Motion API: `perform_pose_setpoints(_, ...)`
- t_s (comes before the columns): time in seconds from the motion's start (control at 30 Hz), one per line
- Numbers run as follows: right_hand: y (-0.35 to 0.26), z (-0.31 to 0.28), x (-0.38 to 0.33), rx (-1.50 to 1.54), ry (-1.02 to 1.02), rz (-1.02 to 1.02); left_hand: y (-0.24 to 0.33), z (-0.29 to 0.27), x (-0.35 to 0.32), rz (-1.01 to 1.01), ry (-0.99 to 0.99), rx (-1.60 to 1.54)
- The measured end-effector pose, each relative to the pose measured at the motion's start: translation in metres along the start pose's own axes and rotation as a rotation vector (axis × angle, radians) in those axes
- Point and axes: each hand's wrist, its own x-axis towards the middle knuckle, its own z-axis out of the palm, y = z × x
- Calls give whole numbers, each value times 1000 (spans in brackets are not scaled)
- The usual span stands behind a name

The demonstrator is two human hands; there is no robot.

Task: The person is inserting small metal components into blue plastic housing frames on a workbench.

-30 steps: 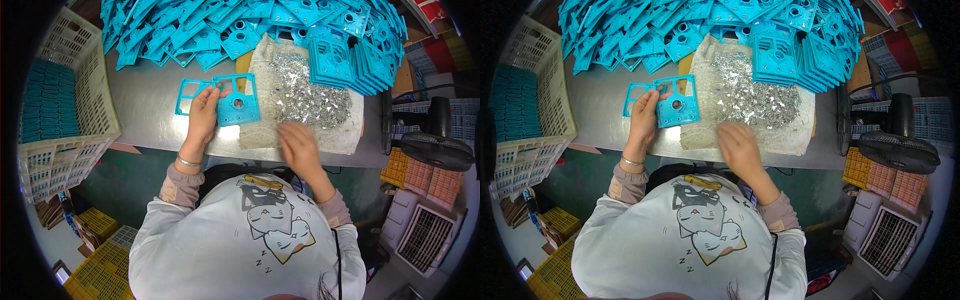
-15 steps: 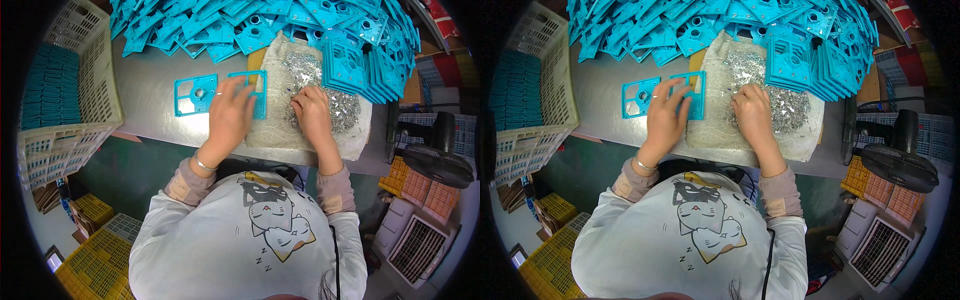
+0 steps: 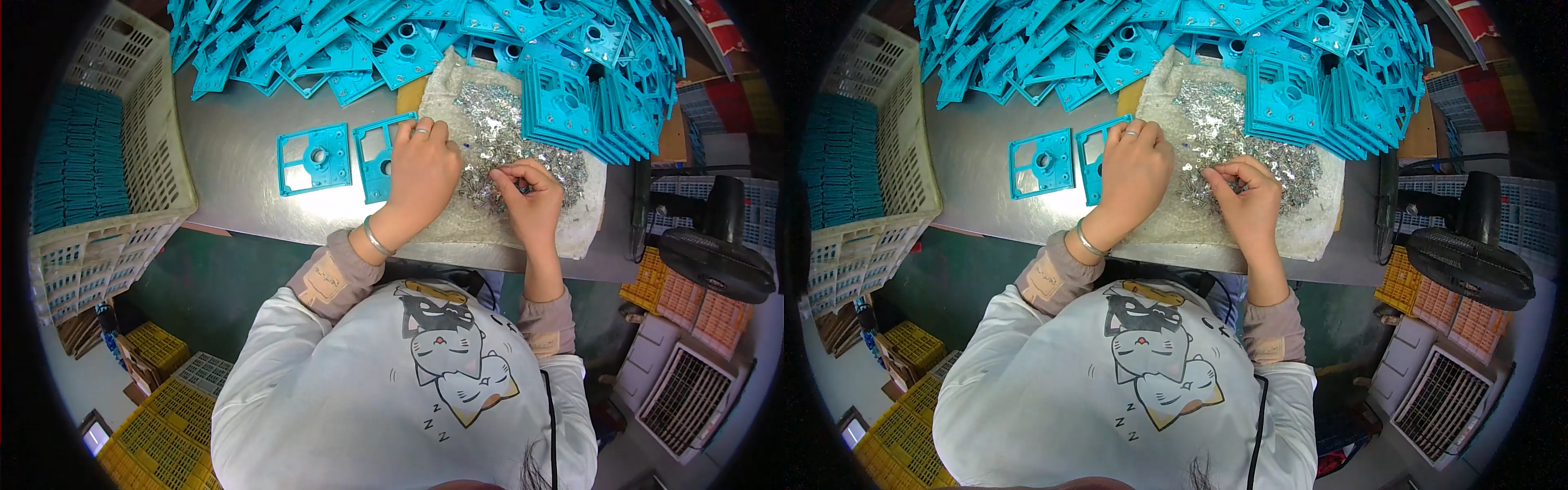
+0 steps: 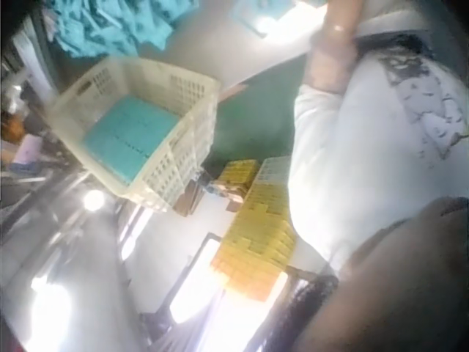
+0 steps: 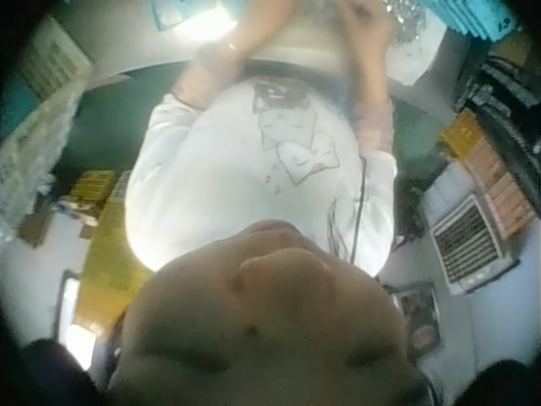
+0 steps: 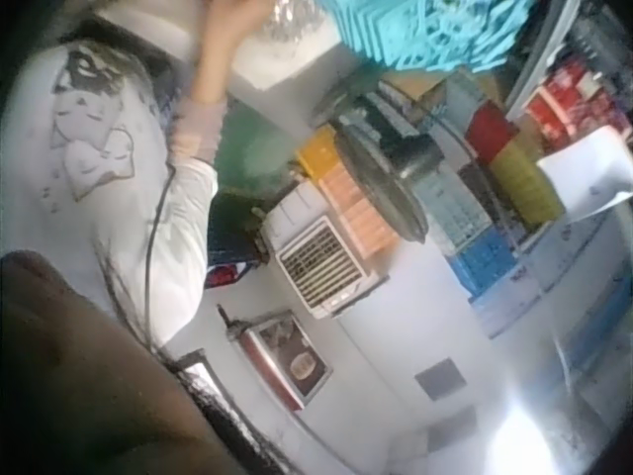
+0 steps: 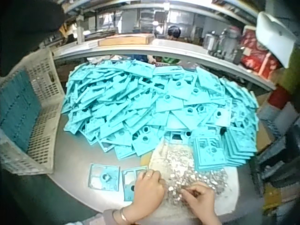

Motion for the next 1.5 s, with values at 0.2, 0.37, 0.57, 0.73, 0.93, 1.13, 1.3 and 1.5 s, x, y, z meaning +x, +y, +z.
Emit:
perform_pose_setpoints(0.2,-10,6,-2,309,-1,91,9,-34,-7,-159,99,-511)
perform_pose_setpoints(0.37,-29,10,-5,483,3,3,10,-59,-9,-324,-103,-1026)
perform_pose_setpoints(0.57,-41,10,-12,538,-32,-34,10,-67,-12,-324,-120,-1098)
perform_pose_setpoints(0.73,-48,18,-21,561,50,-43,9,-63,-19,-345,-100,-1159)
perform_pose_setpoints(0.93,-44,12,-9,-45,12,-609,2,-63,-27,-442,-202,-1194)
perform_pose_setpoints(1.13,-27,25,-17,66,-94,-319,-16,-47,-50,-315,4,-692)
perform_pose_setpoints(1.3,-18,33,-17,156,-109,-146,-34,-26,-76,-279,46,-419)
perform_pose_setpoints(1.5,-23,42,-16,3,-122,-327,-31,-29,-83,-304,47,-419)
